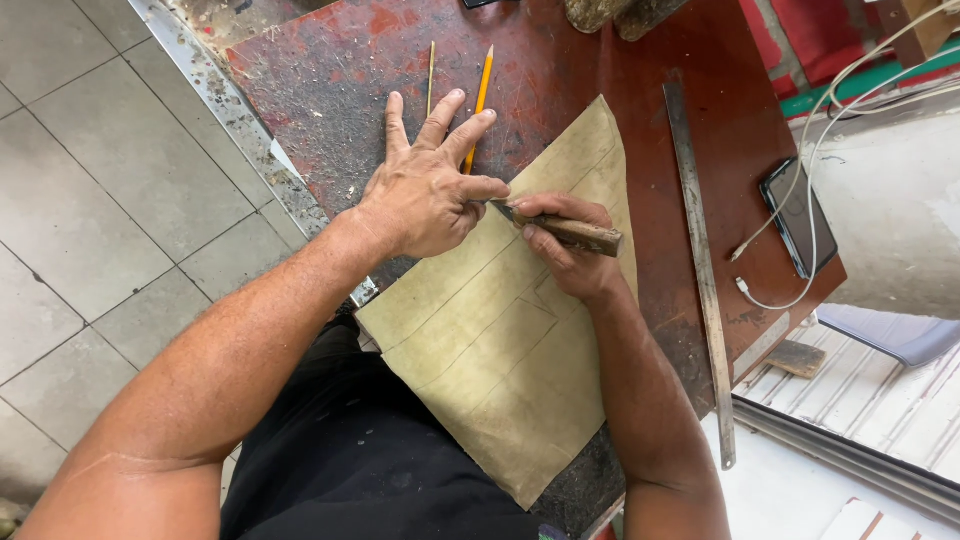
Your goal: The person uses a metal ruler and a utility knife to cut a straight line on a piece of tan material. They then use scissors to trim the edges of the cut piece.
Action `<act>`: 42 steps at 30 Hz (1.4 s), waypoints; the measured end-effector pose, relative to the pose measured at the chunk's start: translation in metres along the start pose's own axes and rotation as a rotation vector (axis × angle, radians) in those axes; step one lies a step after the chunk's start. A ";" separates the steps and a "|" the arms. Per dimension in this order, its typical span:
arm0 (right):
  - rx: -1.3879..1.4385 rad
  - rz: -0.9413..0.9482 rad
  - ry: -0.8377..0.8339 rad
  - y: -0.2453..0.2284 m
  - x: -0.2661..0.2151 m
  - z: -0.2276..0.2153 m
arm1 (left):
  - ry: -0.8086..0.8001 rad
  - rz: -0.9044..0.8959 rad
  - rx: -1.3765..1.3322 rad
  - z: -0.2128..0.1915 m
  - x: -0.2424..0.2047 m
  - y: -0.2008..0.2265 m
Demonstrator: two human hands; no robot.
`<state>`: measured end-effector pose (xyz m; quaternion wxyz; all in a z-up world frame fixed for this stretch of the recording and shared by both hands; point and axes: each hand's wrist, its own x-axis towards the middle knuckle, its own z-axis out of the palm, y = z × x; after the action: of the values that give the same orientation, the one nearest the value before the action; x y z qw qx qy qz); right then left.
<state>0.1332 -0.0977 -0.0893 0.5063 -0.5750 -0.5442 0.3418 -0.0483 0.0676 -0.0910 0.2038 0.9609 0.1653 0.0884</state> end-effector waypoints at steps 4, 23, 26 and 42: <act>0.013 0.014 0.004 0.000 0.000 0.002 | -0.049 -0.024 -0.002 -0.004 0.001 0.001; -0.230 -0.011 -0.129 -0.024 0.011 -0.005 | 0.047 0.038 0.068 0.006 -0.007 0.002; -0.251 -0.006 -0.119 -0.026 0.010 -0.004 | 0.031 0.036 0.075 0.005 -0.007 0.003; -0.256 -0.123 -0.131 -0.027 0.001 -0.009 | 0.061 0.047 0.091 0.010 -0.009 0.000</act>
<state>0.1346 -0.1018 -0.0615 0.4125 -0.5770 -0.6492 0.2748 -0.0546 0.0608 -0.1011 0.1527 0.9697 0.1527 0.1146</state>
